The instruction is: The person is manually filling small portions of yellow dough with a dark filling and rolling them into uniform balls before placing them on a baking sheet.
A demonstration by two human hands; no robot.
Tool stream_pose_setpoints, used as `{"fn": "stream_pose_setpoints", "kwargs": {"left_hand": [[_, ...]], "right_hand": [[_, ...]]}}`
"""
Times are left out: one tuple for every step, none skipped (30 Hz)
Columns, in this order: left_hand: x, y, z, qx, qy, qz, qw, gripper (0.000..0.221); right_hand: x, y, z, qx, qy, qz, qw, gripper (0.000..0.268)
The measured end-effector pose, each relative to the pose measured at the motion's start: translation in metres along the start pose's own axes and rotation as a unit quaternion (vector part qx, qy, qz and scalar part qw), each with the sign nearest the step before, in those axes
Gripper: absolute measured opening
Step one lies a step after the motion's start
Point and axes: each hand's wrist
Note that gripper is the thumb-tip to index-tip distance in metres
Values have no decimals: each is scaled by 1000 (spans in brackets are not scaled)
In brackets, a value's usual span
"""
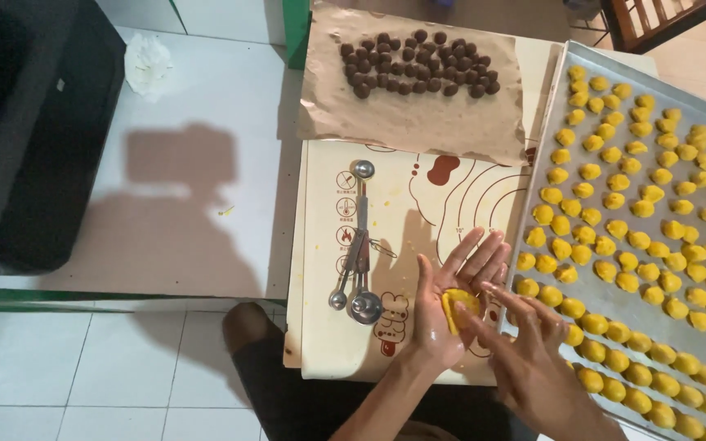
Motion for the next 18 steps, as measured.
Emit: {"fn": "stream_pose_setpoints", "kwargs": {"left_hand": [[-3,0,0,0,0,0,1000,80],[-5,0,1,13,13,5,1000,80],[-8,1,2,27,26,10,999,79],[-12,0,5,25,29,11,999,79],[-16,0,7,27,4,10,1000,81],[-20,-2,9,32,-22,10,999,82],[-20,-5,13,34,-20,11,999,82],[-21,-8,15,46,-51,-4,998,80],[-22,-11,17,58,-83,-18,995,79],[-22,-13,18,59,-81,-17,995,79],[-22,-14,20,74,-94,-31,992,80],[-22,-17,23,89,-106,-46,989,81],[-22,-18,23,90,-104,-44,990,81],[-22,-18,23,93,-109,-47,989,81],[-23,-18,24,96,-114,-50,988,81],[-24,-18,24,98,-112,-49,988,81],[-25,-17,24,106,-107,-72,986,81],[-27,-18,24,114,-102,-93,984,80]], "right_hand": [[9,-5,-2,0,0,0,1000,76],[17,-10,-5,0,33,-29,999,90],[25,-16,-7,1,65,-58,996,104],[20,-15,-2,2,63,-60,996,104],[15,-14,2,-11,41,-32,999,93],[11,-13,8,-28,19,-4,999,82],[5,-20,16,-30,18,-5,999,82],[-1,-25,24,-22,16,27,999,78],[-7,-31,33,-14,15,60,998,75],[-11,-41,45,-15,13,59,998,75],[-16,-52,57,28,21,106,994,67],[-21,-62,71,71,29,152,985,59],[-22,-76,88,69,26,152,986,59],[-23,-90,105,38,-13,152,988,50],[-25,-104,123,6,-52,151,987,43],[-25,-115,142,4,-54,151,987,43],[-26,-127,160,10,-46,117,992,38],[-26,-137,179,17,-38,83,996,33]]}}
Point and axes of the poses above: each hand's wrist, its own z-axis towards the middle knuckle, its own x-axis out of the palm, y = z × x, and after that the axes turned 5 degrees about z, right-handed
